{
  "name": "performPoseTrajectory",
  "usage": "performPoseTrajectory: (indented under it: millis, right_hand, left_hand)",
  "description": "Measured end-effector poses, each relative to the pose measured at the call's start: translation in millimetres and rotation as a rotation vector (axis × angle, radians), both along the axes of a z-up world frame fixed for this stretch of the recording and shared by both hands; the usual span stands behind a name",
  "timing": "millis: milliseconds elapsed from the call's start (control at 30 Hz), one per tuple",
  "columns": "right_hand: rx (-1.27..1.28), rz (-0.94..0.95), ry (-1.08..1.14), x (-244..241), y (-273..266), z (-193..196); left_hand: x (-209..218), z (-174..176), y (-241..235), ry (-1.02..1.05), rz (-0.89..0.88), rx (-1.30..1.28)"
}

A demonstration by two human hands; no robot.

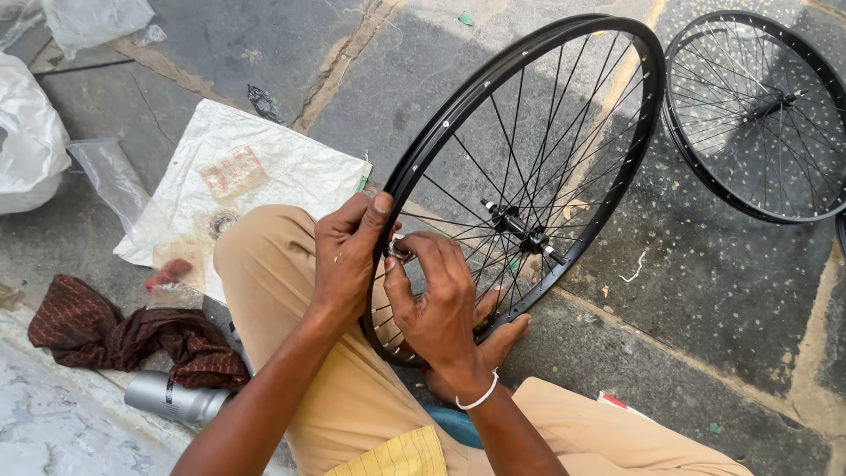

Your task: The person sits on the ground and uses a small tool to tighten the spoke nipples on a bicycle wheel. They rotate the wheel to access different spokes and continue the adjustment process.

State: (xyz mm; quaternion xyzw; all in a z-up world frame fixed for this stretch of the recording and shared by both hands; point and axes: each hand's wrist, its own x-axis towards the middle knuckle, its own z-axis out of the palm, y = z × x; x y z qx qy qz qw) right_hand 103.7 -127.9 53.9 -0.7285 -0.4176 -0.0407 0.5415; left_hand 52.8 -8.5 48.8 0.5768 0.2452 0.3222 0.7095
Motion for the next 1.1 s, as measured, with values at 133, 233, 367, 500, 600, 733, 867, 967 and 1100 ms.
performPoseTrajectory:
  millis: [133,233,367,500,600,733,867,967,1100]
  right_hand:
    - [0.041,-0.101,0.069,-11.4,-12.5,-8.7]
    - [0.157,-0.142,0.023,-14.3,-19.0,-13.7]
    - [0.035,-0.151,-0.006,-2.8,-18.3,-19.7]
    - [-0.011,0.02,0.192,18.4,-8.5,-10.3]
    - [-0.019,0.286,0.326,28.4,-10.7,-10.8]
    - [0.055,0.319,0.302,30.0,-11.5,-14.3]
    - [-0.006,0.101,0.014,14.4,-5.2,-17.5]
    - [-0.158,0.003,-0.046,10.4,11.1,-14.5]
    - [-0.149,0.003,-0.062,12.6,19.2,-1.5]
  left_hand:
    - [-23.0,-23.1,-16.0,-0.038,0.063,0.115]
    - [-32.9,-28.0,-20.2,0.035,0.079,0.071]
    - [-30.8,-27.6,-20.2,-0.013,0.039,0.011]
    - [-26.2,-24.8,-9.5,-0.038,0.022,-0.102]
    - [-31.4,-31.8,-11.3,-0.034,0.017,-0.155]
    - [-30.8,-34.4,-7.7,-0.081,0.01,-0.181]
    - [-33.3,-39.0,-3.8,-0.095,0.001,-0.191]
    - [-34.3,-40.5,-3.3,-0.065,-0.011,-0.201]
    - [-33.5,-37.4,-1.1,-0.131,-0.009,-0.232]
